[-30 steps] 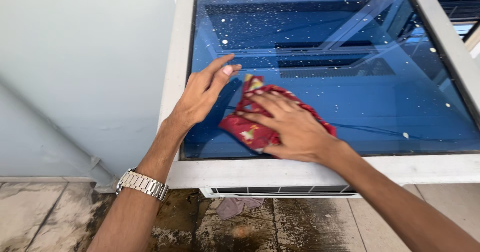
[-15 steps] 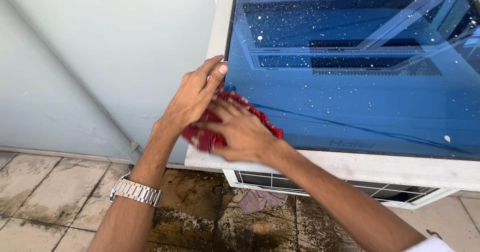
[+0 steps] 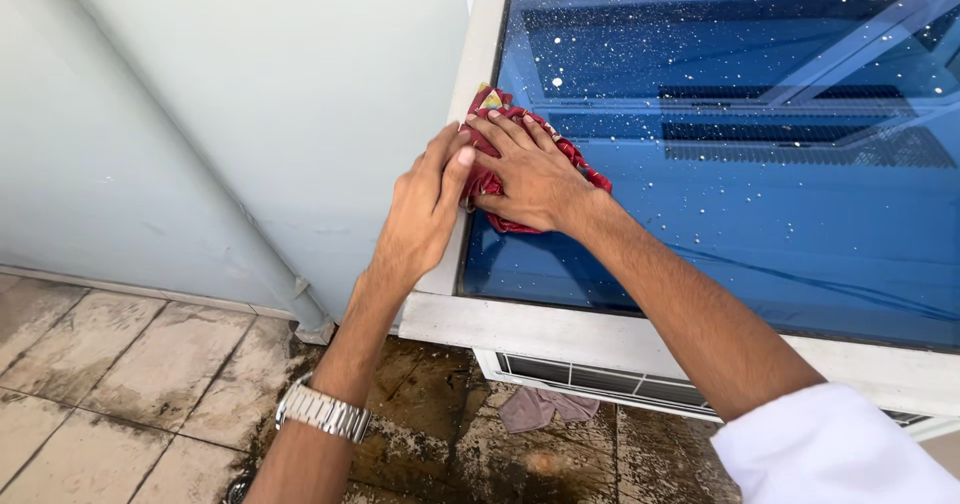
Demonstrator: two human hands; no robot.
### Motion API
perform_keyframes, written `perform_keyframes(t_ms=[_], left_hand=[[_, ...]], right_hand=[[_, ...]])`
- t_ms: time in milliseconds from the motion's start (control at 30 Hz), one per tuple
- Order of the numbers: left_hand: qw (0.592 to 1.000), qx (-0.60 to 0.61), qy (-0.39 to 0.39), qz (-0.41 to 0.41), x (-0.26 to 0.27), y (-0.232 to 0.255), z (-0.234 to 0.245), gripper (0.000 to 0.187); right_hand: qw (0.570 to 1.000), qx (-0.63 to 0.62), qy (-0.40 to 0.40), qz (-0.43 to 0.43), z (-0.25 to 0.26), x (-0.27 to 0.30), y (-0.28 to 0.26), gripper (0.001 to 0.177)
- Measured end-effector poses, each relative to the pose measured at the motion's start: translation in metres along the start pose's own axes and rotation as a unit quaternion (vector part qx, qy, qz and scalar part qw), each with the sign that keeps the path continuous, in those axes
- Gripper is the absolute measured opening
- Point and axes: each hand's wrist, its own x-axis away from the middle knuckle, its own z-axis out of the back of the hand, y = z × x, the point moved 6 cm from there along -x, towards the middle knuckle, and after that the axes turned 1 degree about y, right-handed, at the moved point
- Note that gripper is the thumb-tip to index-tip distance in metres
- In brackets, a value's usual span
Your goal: The person wipes a large glass window pane with a red patterned cloth, moving the cloth across the surface in repeated strokes. The person also wipes the adjacent white window frame and a nearby vent grille with the same cloth.
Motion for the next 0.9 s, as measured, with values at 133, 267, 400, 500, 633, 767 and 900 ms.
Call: perform_keyframes(t_ms=[133, 267, 400, 500, 633, 767, 900], left_hand=[[0.999, -0.046, -0.015, -0.011, 0.008, -0.011, 0.008, 0.066], [0.998, -0.054, -0.008, 0.013, -0.004, -0.025, 0.005, 0.067], [0.998, -0.056, 0.019, 0.019, -0.021, -0.036, 0.003, 0.067], [0.998, -0.039, 0.050, 0.017, -0.023, -0.045, 0.000, 0.064], [0.994, -0.080, 0.040, -0.064, -0.015, -0.039, -0.021, 0.061], [0.978, -0.157, 0.023, -0.135, -0.022, -0.037, -0.032, 0.059], [0.966, -0.190, -0.018, -0.176, -0.043, -0.032, -0.038, 0.059]], right_hand=[[0.998, 0.038, -0.057, -0.016, -0.005, 0.009, -0.010, 0.071], [0.992, -0.033, -0.079, 0.088, -0.010, 0.056, -0.057, 0.077], [0.994, -0.026, -0.061, 0.082, -0.005, 0.052, -0.049, 0.069], [0.997, 0.046, -0.056, 0.028, -0.007, 0.013, -0.012, 0.067], [0.999, 0.011, 0.007, -0.052, 0.001, -0.034, 0.038, 0.067], [0.998, 0.018, 0.047, -0.028, 0.011, -0.034, 0.034, 0.071], [0.993, 0.061, -0.103, 0.000, -0.001, 0.003, 0.013, 0.070]])
